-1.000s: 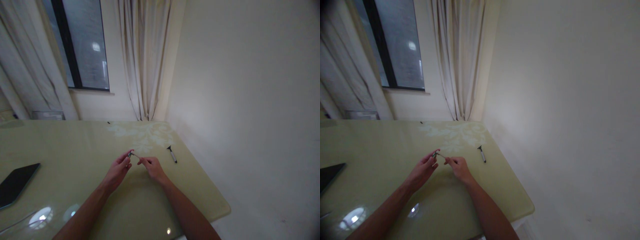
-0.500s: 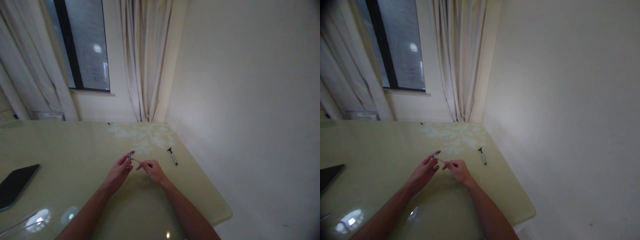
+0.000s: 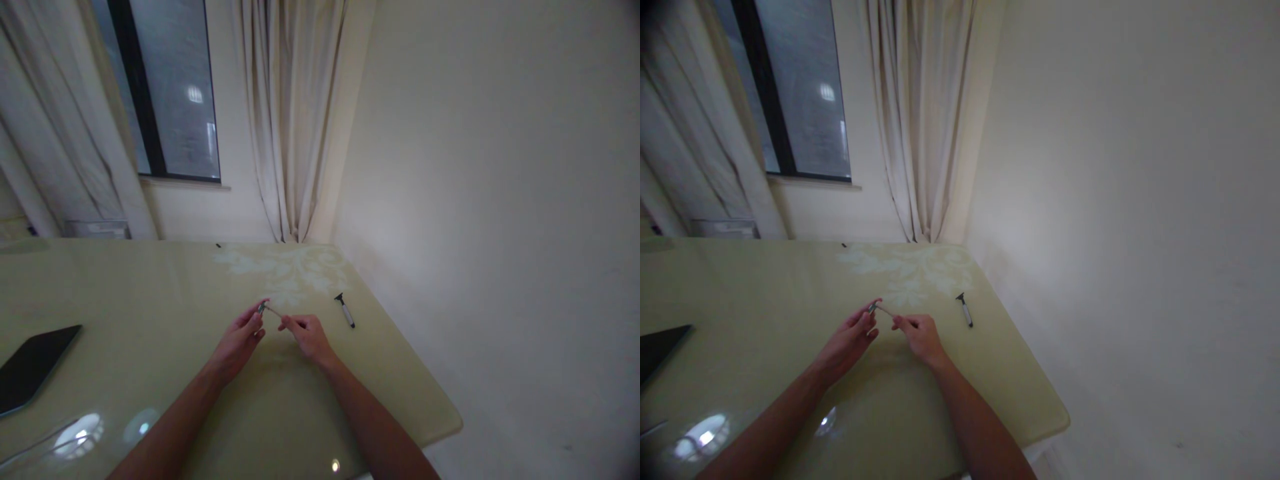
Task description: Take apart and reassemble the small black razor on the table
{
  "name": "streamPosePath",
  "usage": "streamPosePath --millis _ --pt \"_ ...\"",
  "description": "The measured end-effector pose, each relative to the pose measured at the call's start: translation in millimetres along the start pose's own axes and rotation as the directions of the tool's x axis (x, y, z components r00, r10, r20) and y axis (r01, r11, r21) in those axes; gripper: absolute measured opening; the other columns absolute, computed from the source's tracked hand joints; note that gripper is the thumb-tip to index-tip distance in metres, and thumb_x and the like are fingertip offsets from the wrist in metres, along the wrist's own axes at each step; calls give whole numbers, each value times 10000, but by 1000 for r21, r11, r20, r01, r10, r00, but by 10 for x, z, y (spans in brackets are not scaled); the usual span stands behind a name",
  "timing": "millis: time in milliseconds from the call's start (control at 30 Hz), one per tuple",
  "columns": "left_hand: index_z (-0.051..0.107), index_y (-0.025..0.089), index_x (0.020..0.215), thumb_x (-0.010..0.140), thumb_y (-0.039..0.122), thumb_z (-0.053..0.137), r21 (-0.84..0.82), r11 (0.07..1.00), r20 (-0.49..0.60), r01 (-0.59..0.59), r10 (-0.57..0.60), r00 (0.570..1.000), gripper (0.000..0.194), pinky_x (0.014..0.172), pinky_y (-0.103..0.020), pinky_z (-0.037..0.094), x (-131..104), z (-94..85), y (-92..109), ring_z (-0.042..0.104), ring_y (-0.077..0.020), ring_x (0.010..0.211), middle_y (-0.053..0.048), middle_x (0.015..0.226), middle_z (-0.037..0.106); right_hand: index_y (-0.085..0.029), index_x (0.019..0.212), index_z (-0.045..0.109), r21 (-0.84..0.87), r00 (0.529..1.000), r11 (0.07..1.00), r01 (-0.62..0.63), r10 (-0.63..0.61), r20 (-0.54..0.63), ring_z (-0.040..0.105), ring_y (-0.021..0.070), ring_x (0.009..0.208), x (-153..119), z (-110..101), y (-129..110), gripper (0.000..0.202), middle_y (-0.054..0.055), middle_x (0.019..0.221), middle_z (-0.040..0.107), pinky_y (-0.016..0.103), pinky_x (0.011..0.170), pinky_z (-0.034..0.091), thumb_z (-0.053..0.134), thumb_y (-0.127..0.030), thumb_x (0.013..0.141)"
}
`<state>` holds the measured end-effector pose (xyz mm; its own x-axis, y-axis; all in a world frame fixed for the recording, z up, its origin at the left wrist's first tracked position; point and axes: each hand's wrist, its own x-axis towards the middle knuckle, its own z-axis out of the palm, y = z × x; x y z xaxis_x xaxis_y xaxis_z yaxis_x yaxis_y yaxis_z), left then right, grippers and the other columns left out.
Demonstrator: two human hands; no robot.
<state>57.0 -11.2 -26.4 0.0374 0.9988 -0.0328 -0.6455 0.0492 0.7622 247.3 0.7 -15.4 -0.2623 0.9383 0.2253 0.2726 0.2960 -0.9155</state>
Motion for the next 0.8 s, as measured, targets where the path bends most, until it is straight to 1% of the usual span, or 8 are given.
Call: streamPosePath --millis 167,267,300,400,433,567,733,800 --pt "777 200 1182 654 359 950 -6 1000 21 17 -17 1000 578 667 -233 396 -4 10 -6 434 -71 651 56 703 477 -118 908 842 30 995 1000 9 -12 94 316 115 554 9 -8 18 701 -38 567 331 266 556 237 515 -738 907" --pt "791 189 1140 649 360 952 -28 1000 12 0 0 1000 545 659 -232 396 9 -10 -19 443 -71 652 49 713 489 -112 882 838 28 1000 1000 10 -10 4 323 116 564 6 -8 23 702 -35 570 339 264 559 243 527 -741 899" --pt "793 184 1131 650 355 952 -30 1000 14 -4 4 1000 534 657 -231 395 11 -15 -19 446 -71 653 46 716 495 -116 883 838 23 1000 1000 10 -10 8 323 116 567 4 -8 20 697 -35 573 343 263 560 245 533 -743 894" --pt "782 184 1162 672 333 942 -10 1000 47 13 -13 999 536 648 -231 384 -2 -5 0 443 -73 644 47 705 495 -135 915 843 28 993 1000 -2 -1 122 320 113 556 -1 -11 11 688 -38 571 341 261 550 236 518 -741 906" --pt "777 185 1176 683 329 936 -5 1000 58 18 -17 998 538 648 -232 382 -10 4 8 443 -74 645 46 706 496 -137 919 843 33 992 999 -1 -3 126 322 113 554 0 -12 11 682 -38 572 344 261 550 235 516 -736 911" --pt "783 170 1150 672 341 941 -28 1000 40 -7 8 999 531 639 -232 379 -22 21 18 437 -75 648 47 706 490 -121 872 838 16 1000 1000 12 -12 -15 342 113 563 4 -15 21 669 -35 570 361 261 563 251 544 -721 907" --pt "767 202 1200 674 357 940 -11 1000 49 8 -8 999 576 665 -237 396 5 -31 -8 443 -75 656 49 714 493 -129 927 842 45 989 998 32 -38 141 347 108 542 -2 7 22 668 -37 563 382 255 545 251 506 -706 936" --pt "776 198 1178 670 356 943 -9 1000 60 1 0 998 558 658 -239 390 16 -47 -7 442 -77 657 46 712 493 -130 922 841 36 993 999 26 -30 116 356 110 542 3 17 24 664 -33 559 399 257 546 253 511 -706 934"
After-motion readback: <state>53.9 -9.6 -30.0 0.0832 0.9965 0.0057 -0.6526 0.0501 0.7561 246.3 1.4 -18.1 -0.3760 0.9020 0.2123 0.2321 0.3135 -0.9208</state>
